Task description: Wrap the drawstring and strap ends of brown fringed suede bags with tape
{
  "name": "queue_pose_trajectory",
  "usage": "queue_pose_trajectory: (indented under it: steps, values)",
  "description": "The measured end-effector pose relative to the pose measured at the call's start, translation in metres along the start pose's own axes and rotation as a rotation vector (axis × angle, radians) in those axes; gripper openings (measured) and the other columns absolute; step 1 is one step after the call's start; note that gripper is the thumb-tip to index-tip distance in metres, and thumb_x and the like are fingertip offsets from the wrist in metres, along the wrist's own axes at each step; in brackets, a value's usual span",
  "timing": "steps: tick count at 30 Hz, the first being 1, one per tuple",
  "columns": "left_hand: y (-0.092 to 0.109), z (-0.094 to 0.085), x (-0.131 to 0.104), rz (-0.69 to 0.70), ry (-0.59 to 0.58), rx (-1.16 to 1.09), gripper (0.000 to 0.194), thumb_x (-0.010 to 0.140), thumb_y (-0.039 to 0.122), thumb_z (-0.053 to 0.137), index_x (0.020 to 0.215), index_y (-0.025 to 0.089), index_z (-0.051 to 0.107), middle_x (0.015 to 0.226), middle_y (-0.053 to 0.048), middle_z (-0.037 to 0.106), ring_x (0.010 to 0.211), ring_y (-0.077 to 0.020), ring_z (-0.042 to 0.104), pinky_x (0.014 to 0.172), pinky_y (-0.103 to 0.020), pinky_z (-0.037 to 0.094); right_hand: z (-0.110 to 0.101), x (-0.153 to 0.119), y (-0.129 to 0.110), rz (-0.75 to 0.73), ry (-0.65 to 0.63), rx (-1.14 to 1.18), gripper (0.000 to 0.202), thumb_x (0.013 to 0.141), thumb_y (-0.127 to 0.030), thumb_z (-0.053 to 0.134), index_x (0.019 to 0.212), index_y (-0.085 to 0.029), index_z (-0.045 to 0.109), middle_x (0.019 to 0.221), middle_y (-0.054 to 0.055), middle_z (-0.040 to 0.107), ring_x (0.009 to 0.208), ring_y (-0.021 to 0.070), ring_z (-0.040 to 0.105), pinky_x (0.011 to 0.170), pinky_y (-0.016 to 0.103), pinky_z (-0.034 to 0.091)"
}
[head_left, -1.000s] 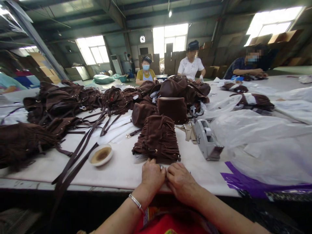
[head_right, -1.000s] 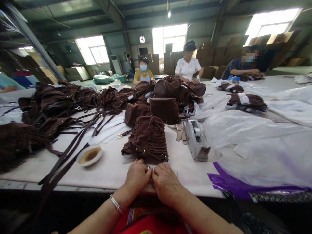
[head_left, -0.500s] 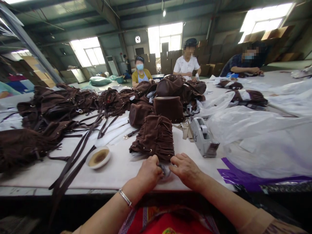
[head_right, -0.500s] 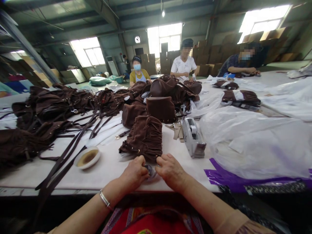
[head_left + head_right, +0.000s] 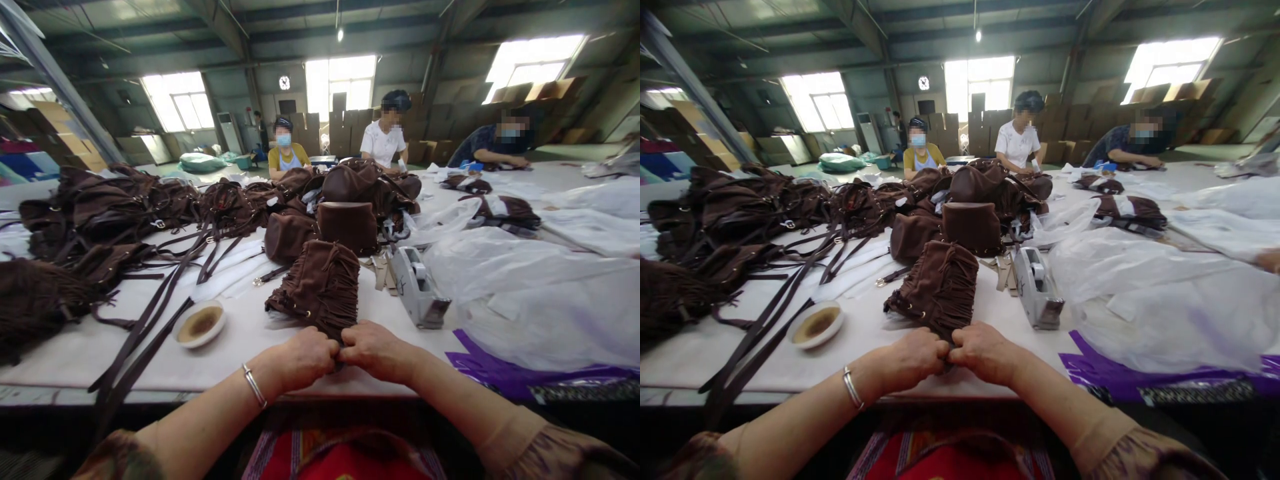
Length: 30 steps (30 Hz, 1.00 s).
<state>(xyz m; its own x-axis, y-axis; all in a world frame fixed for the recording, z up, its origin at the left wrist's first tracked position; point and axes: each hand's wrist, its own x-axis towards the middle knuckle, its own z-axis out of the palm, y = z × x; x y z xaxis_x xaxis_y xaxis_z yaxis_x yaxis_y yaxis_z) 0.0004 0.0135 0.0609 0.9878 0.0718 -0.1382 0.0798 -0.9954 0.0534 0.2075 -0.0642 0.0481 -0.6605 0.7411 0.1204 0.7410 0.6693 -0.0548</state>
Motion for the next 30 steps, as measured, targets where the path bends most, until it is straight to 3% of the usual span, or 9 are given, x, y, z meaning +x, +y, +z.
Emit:
queue_pose_trajectory:
  steps: [4,9,14,17,23,27,30]
  values:
    - [-0.006,-0.004,-0.009,-0.023,0.037,-0.015,0.019,0.085,0.01,0.056,0.071,0.02,0.064,0.083,-0.004,0.062,0.08,-0.0189,0.054,0.068,-0.03,0.038,0.005,0.01,-0.006,0.034,-0.048,-0.019,0.019,0.093,-0.025,0.053,0.087,-0.023,0.07,0.077,0.001,0.06,0.068,0.0158,0.047,0.061,0.031,0.025]
    - [0.007,-0.008,-0.021,-0.274,0.122,-0.206,0.02,0.081,0.01,0.056,0.087,0.022,0.07,0.099,-0.006,0.059,0.09,-0.0194,0.053,0.076,-0.029,0.044,0.017,0.015,-0.014,0.097,-0.02,0.05,0.014,0.09,-0.018,0.055,0.087,-0.019,0.069,0.083,0.002,0.063,0.073,0.0156,0.052,0.063,0.031,0.03]
    - [0.039,0.02,-0.015,-0.583,0.4,-0.364,0.015,0.079,0.03,0.068,0.091,0.022,0.07,0.102,-0.008,0.055,0.095,-0.023,0.053,0.084,-0.035,0.048,0.023,0.011,-0.015,0.14,0.023,0.079,0.01,0.089,-0.024,0.059,0.085,-0.02,0.068,0.081,0.002,0.062,0.074,0.0155,0.052,0.064,0.03,0.031]
    - [0.049,0.04,-0.006,-0.686,0.49,-0.341,0.016,0.079,0.028,0.069,0.094,0.024,0.07,0.106,-0.009,0.057,0.098,-0.0251,0.054,0.085,-0.038,0.049,0.028,0.011,-0.015,0.15,0.045,0.067,0.013,0.089,-0.027,0.06,0.081,-0.02,0.066,0.079,0.002,0.061,0.073,0.0155,0.051,0.065,0.03,0.031]
    - [0.046,0.065,0.002,-0.642,0.564,-0.21,0.015,0.086,0.021,0.057,0.095,0.023,0.07,0.101,-0.011,0.06,0.091,-0.0252,0.058,0.077,-0.038,0.053,0.02,0.013,-0.019,0.149,0.051,0.012,0.01,0.087,-0.023,0.06,0.079,-0.018,0.064,0.08,0.002,0.061,0.073,0.0163,0.05,0.067,0.032,0.033]
    - [0.038,0.086,0.004,-0.583,0.66,-0.132,0.021,0.087,0.017,0.052,0.098,0.023,0.069,0.107,-0.012,0.061,0.097,-0.0249,0.06,0.082,-0.037,0.056,0.008,0.015,-0.024,0.165,0.068,-0.066,0.006,0.086,-0.021,0.062,0.081,-0.019,0.064,0.081,0.002,0.061,0.076,0.0189,0.051,0.07,0.035,0.035]
    - [0.032,0.102,0.001,-0.56,0.74,-0.085,0.022,0.086,0.017,0.052,0.099,0.023,0.068,0.112,-0.012,0.062,0.101,-0.0244,0.061,0.086,-0.037,0.057,0.012,0.019,-0.026,0.187,0.075,-0.108,0.004,0.084,-0.022,0.063,0.081,-0.019,0.064,0.082,0.003,0.061,0.075,0.0199,0.051,0.072,0.037,0.036]
